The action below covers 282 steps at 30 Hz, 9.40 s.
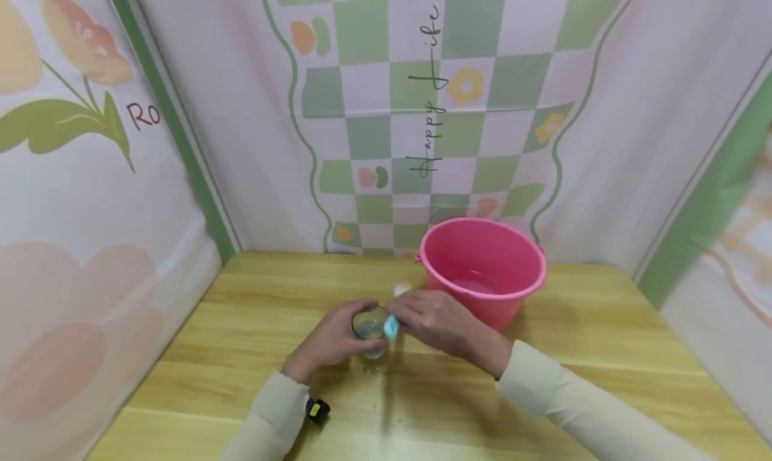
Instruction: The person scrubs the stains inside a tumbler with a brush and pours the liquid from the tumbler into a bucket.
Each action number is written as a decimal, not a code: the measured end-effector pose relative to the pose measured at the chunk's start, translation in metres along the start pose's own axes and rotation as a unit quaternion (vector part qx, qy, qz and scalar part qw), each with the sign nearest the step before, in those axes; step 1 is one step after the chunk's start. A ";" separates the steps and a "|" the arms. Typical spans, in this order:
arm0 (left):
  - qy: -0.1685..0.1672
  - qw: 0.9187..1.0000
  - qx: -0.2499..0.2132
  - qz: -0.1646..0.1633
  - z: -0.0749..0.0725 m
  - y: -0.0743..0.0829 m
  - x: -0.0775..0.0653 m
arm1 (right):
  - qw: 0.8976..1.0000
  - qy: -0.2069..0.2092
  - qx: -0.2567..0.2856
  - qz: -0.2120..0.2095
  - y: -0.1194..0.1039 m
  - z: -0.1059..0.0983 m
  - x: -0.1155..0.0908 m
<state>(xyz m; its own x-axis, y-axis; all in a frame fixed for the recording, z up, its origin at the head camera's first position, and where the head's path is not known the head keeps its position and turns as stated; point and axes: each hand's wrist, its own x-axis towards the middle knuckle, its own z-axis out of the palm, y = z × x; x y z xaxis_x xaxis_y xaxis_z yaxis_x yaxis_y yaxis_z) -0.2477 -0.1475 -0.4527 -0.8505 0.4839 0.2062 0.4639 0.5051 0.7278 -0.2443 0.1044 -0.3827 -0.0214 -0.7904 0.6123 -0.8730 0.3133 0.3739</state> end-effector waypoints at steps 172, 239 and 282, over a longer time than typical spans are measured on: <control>0.014 0.998 -0.041 -0.040 -0.002 0.000 0.000 | 0.856 0.076 0.331 0.389 0.008 -0.004 0.087; 0.008 0.997 -0.068 -0.044 0.000 -0.002 0.000 | 0.868 0.055 0.321 0.374 0.012 -0.026 0.088; 0.002 0.997 -0.068 -0.041 0.000 -0.004 0.000 | 0.881 0.022 0.282 0.378 0.018 -0.022 0.083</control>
<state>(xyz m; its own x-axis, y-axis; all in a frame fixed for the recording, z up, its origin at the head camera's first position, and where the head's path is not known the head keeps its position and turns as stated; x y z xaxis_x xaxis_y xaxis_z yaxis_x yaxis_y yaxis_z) -0.2494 -0.1494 -0.4555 -0.8853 0.4416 0.1455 0.3557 0.4416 0.8237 -0.2509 0.0565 -0.3096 -0.6936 -0.4429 0.5682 -0.7204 0.4203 -0.5517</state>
